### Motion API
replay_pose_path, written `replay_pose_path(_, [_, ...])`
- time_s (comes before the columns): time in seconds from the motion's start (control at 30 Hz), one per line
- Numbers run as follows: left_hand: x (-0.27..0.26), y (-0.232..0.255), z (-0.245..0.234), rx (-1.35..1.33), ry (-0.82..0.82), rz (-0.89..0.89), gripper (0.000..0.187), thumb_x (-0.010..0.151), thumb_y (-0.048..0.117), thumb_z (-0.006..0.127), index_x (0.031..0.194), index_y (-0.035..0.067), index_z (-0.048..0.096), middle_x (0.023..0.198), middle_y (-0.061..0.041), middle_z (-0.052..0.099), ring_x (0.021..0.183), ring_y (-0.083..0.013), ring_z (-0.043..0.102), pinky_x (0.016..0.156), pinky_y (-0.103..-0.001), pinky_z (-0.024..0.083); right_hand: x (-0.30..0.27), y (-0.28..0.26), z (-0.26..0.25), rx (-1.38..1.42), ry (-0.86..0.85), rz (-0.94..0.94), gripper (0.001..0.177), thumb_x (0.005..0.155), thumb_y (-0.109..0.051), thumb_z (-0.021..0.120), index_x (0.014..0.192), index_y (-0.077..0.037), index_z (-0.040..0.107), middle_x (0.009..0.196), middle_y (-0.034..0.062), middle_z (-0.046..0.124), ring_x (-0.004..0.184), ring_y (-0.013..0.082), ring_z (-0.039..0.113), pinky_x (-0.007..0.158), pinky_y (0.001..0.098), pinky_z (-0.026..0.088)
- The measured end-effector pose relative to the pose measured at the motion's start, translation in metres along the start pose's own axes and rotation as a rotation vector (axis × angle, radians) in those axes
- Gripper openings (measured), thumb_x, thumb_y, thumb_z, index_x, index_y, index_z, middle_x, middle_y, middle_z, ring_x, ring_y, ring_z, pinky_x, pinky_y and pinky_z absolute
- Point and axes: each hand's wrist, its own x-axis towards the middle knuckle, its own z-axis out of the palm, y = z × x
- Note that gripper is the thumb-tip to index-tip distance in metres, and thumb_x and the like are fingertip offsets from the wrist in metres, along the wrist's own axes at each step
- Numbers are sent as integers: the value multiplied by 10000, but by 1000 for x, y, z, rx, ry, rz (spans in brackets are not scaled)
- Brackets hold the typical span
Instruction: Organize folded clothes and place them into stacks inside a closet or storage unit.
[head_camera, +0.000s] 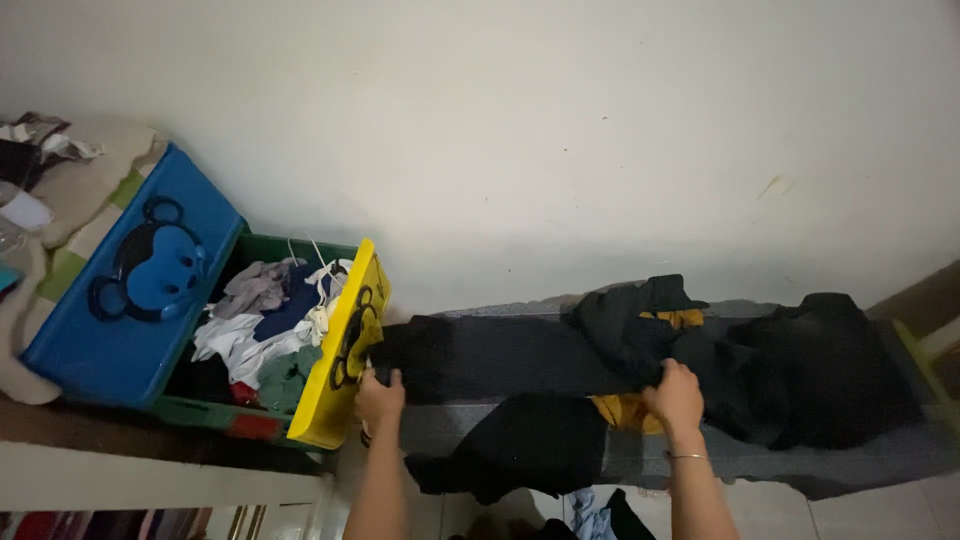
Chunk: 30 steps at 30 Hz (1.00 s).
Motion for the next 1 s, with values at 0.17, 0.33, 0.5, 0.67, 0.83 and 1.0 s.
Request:
replay_pose_path(0.17, [24, -14, -3, -97, 115, -80, 392, 994, 335, 582, 1324, 145, 677, 1321, -183, 662, 1183, -434, 606, 1049, -633, 402, 22, 45, 9, 237, 225, 9, 486, 743, -89, 694, 1225, -60, 751, 1109, 260, 733, 1029, 429, 709, 921, 503, 569])
replay_pose_path(0.33, [28, -52, -3, -153, 132, -47, 392, 1036, 268, 533, 1353, 75, 661, 1254, -241, 696, 1074, -447, 677, 926, -557, 557, 72, 162, 86, 529, 229, -132, 357, 760, -33, 580, 1067, 17, 753, 979, 272, 718, 927, 401, 707, 838, 460, 554])
replay_pose_path(0.5, [31, -67, 14, -5, 447, 598, 396, 871, 173, 566, 1231, 103, 716, 1266, -157, 700, 1193, -400, 644, 1077, -498, 502, 66, 189, 99, 286, 25, -42, 503, 703, -19, 620, 1185, 12, 762, 1063, 285, 753, 1023, 395, 747, 932, 432, 574])
replay_pose_path(0.67, [-23, 1, -23, 98, 60, 454, 558, 833, 498, 760, 1251, 134, 703, 1314, -164, 607, 1219, -422, 543, 1015, -678, 344, 52, 170, 93, 390, 124, -84, 516, 723, -16, 586, 1212, 49, 737, 1089, 306, 740, 1021, 411, 738, 930, 437, 566])
replay_pose_path(0.83, [-16, -22, -11, 402, -71, 297, 390, 787, 477, 781, 1080, 219, 789, 1328, -43, 603, 1329, -315, 515, 1197, -732, 210, 47, 178, 78, 621, 11, 64, 490, 767, -10, 541, 1214, 80, 722, 953, 321, 736, 921, 476, 757, 842, 500, 590])
replay_pose_path(1.0, [-53, 5, -63, 411, -128, 136, 371, 730, 372, 876, 1037, 189, 779, 1340, -23, 586, 1349, -309, 488, 1205, -724, 186, 68, 203, 122, 79, -325, 17, 445, 740, -136, 669, 1135, 35, 780, 1164, 316, 732, 1116, 419, 713, 953, 443, 586])
